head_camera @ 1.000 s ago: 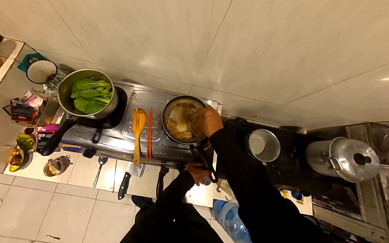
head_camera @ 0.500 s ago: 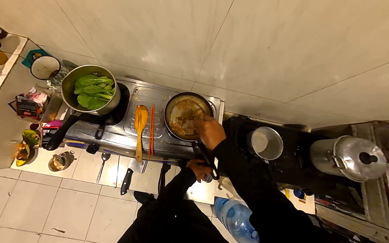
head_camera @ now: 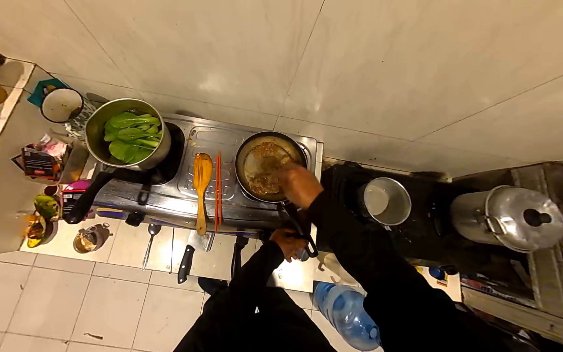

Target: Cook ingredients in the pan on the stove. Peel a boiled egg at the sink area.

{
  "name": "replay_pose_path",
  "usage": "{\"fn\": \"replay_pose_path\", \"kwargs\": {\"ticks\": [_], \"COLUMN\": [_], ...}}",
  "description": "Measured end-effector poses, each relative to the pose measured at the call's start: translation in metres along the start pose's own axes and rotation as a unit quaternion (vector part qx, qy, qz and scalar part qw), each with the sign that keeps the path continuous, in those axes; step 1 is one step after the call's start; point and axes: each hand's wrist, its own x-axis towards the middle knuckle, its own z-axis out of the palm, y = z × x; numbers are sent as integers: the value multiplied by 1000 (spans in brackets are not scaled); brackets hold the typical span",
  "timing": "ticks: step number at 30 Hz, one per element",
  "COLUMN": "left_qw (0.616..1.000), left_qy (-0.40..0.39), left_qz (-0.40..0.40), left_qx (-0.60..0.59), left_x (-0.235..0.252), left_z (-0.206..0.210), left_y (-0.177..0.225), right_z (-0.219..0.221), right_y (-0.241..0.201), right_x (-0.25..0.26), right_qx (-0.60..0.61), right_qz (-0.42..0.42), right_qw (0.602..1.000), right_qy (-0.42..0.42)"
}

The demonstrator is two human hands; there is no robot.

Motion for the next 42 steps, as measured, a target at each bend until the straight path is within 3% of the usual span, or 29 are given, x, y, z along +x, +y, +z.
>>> {"fn": "replay_pose_path", "kwargs": {"ticks": [4, 9, 13, 17, 26, 30, 33, 38, 42], "left_qw": [1000, 1000, 1000, 1000, 1000, 999, 1000, 998, 997], "left_qy": [6, 9, 11, 8, 2, 2, -2, -39, -52], "left_qz": [-7, -1, 1, 0, 14, 31, 31, 19, 19], "left_qx": [15, 8, 3, 1, -9, -19, -1, 50, 55], "left_x": [-3, 0, -1, -1, -4, -5, -8, 1, 6], "left_z": [0, 0, -3, -3, -5, -7, -11, -15, -12], "left_y": [2, -1, -3, -3, -5, -10, -7, 5, 12], "right_z": [-35, -23, -21, -12, -7, -7, 19, 85, 125], "right_y": [35, 42, 38, 34, 37, 75, 111, 136, 140], "right_x": [25, 52, 36, 21, -18, -60, -96, -146, -155], "right_qx": [13, 1, 10, 23, 70, 145, 243, 334, 394], "right_qz": [49, 52, 37, 43, 60, 140, 233, 338, 402], "right_qw": [994, 998, 994, 998, 988, 953, 905, 841, 799], "right_qy": [92, 47, 102, 39, 127, 228, 260, 257, 213]}}
